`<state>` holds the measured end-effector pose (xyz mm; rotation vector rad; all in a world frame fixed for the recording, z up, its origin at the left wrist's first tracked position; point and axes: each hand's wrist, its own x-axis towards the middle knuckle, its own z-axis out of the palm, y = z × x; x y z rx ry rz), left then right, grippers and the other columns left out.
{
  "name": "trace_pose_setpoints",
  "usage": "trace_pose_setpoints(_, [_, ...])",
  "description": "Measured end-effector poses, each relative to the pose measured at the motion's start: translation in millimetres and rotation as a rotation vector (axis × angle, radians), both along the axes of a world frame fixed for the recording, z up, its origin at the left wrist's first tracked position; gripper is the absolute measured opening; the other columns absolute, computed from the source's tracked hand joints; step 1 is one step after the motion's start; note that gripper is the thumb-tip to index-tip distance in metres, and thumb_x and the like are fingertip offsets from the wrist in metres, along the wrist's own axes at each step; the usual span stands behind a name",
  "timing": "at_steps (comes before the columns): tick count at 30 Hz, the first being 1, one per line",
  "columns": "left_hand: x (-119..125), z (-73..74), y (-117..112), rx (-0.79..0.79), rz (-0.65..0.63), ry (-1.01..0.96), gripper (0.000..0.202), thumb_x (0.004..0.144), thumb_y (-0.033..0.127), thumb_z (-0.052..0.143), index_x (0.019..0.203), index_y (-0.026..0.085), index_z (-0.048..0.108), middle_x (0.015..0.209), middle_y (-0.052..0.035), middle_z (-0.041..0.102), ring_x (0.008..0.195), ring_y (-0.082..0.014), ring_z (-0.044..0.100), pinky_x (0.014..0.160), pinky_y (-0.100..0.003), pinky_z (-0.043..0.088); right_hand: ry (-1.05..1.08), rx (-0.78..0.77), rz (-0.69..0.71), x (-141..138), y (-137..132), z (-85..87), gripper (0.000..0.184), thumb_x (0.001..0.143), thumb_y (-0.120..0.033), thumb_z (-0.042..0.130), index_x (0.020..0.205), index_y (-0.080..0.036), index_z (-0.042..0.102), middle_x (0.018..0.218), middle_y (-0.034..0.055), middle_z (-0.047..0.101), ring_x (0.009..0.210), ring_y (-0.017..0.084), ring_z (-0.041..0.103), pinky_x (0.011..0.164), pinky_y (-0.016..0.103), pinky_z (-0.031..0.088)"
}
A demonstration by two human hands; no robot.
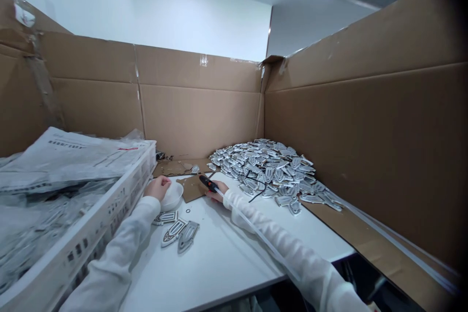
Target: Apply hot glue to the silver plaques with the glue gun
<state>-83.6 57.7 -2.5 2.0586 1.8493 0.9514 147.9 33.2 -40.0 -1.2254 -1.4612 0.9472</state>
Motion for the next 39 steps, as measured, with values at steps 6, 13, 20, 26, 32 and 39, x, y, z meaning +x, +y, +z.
trace_pose_setpoints(6, [2,2.6,2,-0.093,-0.095,-0.319,0.013,0.070,0.021,0.050,0.078,0.013,0.056,0.062,-0.0007,0.057,0.051,-0.0120,0.053,0.053,-0.022,0.039,-0.087,0.097,0.096,-13,-15,4.5,0.030,0.055,-0.030,0.068,0.074,-0.019,0.047,0.065,0.0003,0.057,0.046,0.013,0.055,0.035,0.020,0.041])
trace_pose_setpoints(13, [3,2.9,-5,-0.046,0.021,-0.001,0.007,0.075,0.019,0.045,0.075,0.017,0.052,0.074,-0.0028,0.061,0.062,-0.0143,0.056,0.063,-0.025,0.039,-0.372,0.209,0.303,-20,-35,8.0,0.028,0.058,-0.033,0.067,0.077,-0.017,0.054,0.068,0.0005,0.059,0.059,0.014,0.057,0.054,0.025,0.045])
trace_pose_setpoints(20, [-4,7.2,-3,0.046,0.155,0.043,0.009,0.075,0.025,0.047,0.075,0.017,0.051,0.090,-0.0095,0.060,0.088,-0.0235,0.054,0.074,-0.033,0.038,-0.696,0.400,0.443,-35,-44,-3.6,0.035,0.048,-0.028,0.073,0.074,-0.016,0.054,0.069,-0.0002,0.057,0.063,0.014,0.052,0.057,0.022,0.038])
trace_pose_setpoints(26, [-18,14.2,8,0.085,0.057,-0.563,0.008,0.066,0.016,0.053,0.073,0.015,0.050,0.064,-0.0009,0.055,0.055,-0.0128,0.052,0.051,-0.023,0.040,-0.713,0.416,0.432,-30,-44,-4.1,0.030,0.051,-0.024,0.072,0.075,-0.016,0.056,0.065,-0.0021,0.055,0.057,0.011,0.049,0.051,0.020,0.034])
trace_pose_setpoints(32, [-18,24.9,2,0.017,-0.071,-0.924,0.014,0.063,0.013,0.056,0.077,0.011,0.056,0.056,0.0007,0.056,0.042,-0.0080,0.050,0.038,-0.017,0.031,-0.471,0.409,0.384,-22,-39,-2.0,0.027,0.051,-0.027,0.070,0.074,-0.017,0.058,0.058,-0.0040,0.054,0.052,0.010,0.050,0.051,0.021,0.037])
trace_pose_setpoints(39, [-9,34.1,-11,-0.002,-0.049,-1.217,0.014,0.064,0.019,0.061,0.073,0.012,0.054,0.064,0.0000,0.059,0.044,-0.0040,0.050,0.039,-0.014,0.033,-0.033,0.263,0.140,-14,-26,18.1,0.032,0.049,-0.036,0.069,0.062,-0.017,0.047,0.057,-0.0031,0.048,0.050,0.011,0.046,0.050,0.025,0.040])
